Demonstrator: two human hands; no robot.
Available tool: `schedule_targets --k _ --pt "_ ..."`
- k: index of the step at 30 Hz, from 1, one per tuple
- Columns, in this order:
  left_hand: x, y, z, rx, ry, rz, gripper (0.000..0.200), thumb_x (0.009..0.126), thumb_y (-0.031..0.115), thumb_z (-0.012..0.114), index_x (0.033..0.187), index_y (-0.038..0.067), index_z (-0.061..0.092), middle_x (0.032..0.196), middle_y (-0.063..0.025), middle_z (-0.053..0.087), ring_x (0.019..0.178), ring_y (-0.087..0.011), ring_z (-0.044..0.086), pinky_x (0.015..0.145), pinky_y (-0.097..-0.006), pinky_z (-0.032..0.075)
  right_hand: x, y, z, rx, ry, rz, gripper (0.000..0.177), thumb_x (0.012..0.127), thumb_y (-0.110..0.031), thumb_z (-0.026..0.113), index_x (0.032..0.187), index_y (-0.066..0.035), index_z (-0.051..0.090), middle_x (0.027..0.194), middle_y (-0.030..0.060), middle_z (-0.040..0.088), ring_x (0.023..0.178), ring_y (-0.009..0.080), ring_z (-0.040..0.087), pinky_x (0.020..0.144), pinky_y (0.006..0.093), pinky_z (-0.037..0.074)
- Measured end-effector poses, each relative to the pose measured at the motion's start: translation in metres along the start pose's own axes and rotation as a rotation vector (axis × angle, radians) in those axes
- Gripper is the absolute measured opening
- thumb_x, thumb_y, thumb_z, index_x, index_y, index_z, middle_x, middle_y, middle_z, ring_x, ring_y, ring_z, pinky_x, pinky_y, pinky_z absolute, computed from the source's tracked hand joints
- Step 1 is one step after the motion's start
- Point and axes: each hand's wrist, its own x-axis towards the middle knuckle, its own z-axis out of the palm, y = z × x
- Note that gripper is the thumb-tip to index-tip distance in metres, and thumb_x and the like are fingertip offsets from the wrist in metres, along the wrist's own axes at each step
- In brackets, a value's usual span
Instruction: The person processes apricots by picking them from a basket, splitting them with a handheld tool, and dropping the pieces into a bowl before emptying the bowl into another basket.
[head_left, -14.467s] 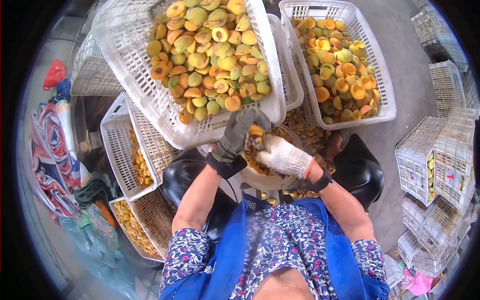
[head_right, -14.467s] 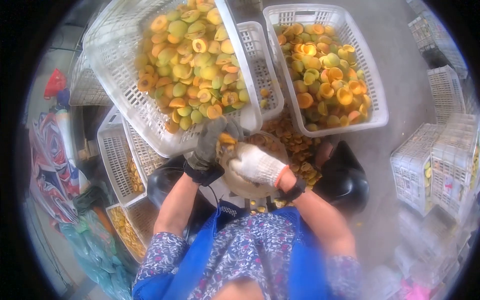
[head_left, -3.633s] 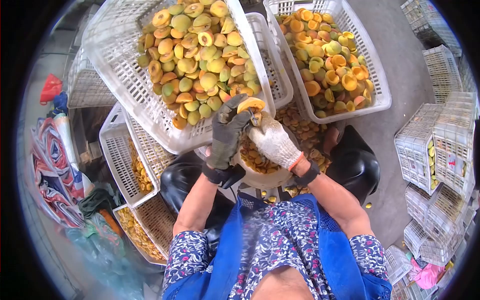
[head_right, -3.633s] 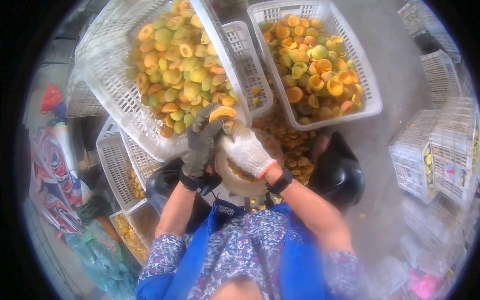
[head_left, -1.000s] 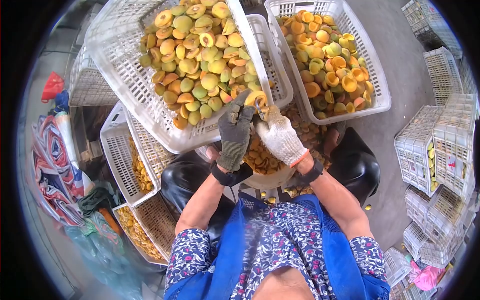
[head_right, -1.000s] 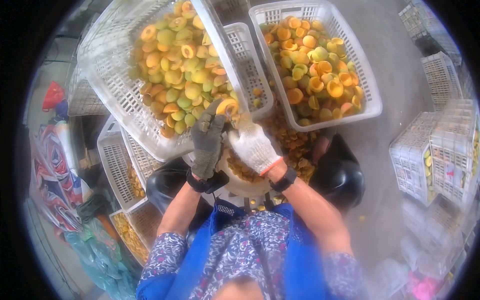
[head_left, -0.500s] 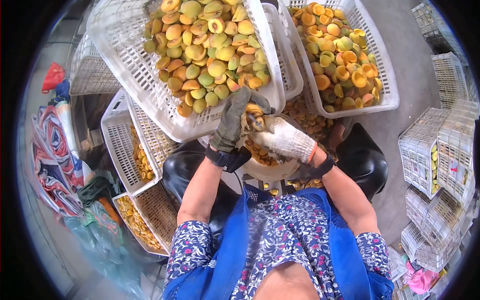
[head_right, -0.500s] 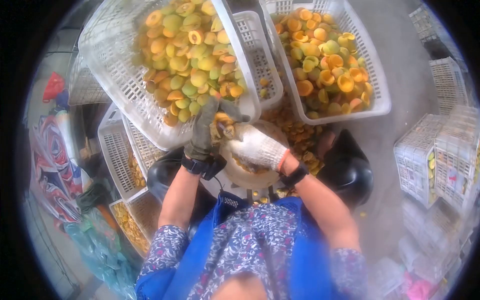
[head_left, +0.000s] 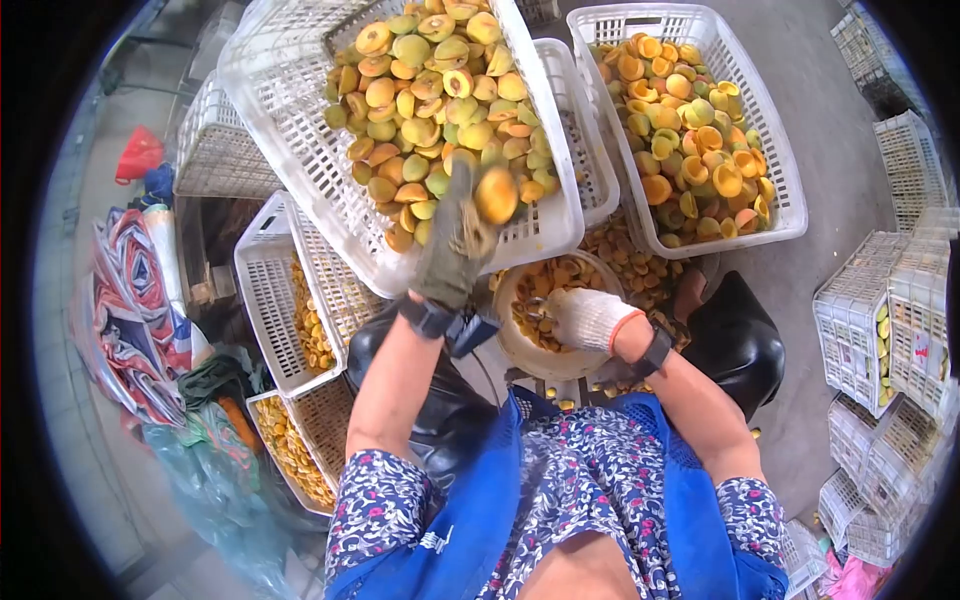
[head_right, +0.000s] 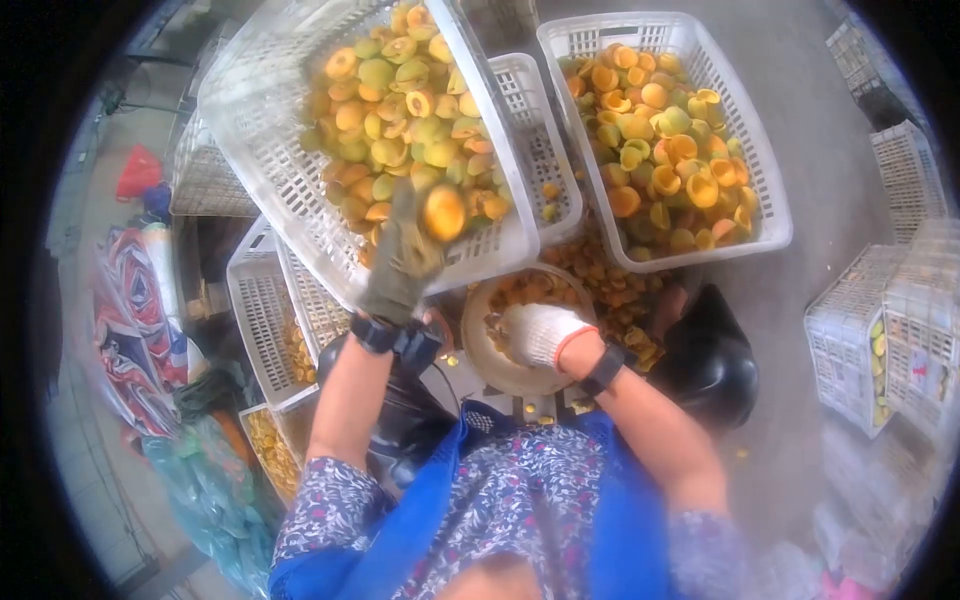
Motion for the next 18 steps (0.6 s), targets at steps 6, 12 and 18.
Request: schedule_targets --k 6,12,18 --pt "0.099 -0.065 -0.002 -0.144 0.011 -0.054 0.038 0.092 0.037 0.060 0.113 0.005 0.058 0.116 -0.0135 0.062 0.100 -0.0293 0.063 0.081 -0.0385 0.052 -0.005 0.005 -0.017 0.017 0.067 -0.042 0.029 0.085 -0.027 0.055 0.097 -0.006 0.069 0.095 0.0197 0.068 0.087 0.0360 0.065 0.076 0.0443 0.050" --pt "0.060 -0.130 0.028 0.687 -0.075 -0.126 0.056 0.079 0.031 0.073 0.125 0.010 0.049 0.115 -0.0175 0.060 0.101 -0.0354 0.060 0.083 -0.0431 0.050 -0.006 0.003 -0.022 0.009 0.150 -0.077 0.029 0.087 -0.027 0.051 0.095 -0.005 0.069 0.094 0.0185 0.069 0.084 0.0348 0.065 0.076 0.0432 0.051" --pt "0.059 -0.054 -0.010 -0.580 -0.160 -0.449 0.049 0.091 0.016 0.064 0.134 0.003 0.046 0.118 -0.0103 0.059 0.095 -0.0193 0.063 0.079 -0.0340 0.053 0.013 0.016 -0.024 -0.052 0.573 -0.400 0.016 0.083 -0.014 0.056 0.089 -0.003 0.065 0.087 0.0194 0.064 0.078 0.0357 0.064 0.071 0.0419 0.052"
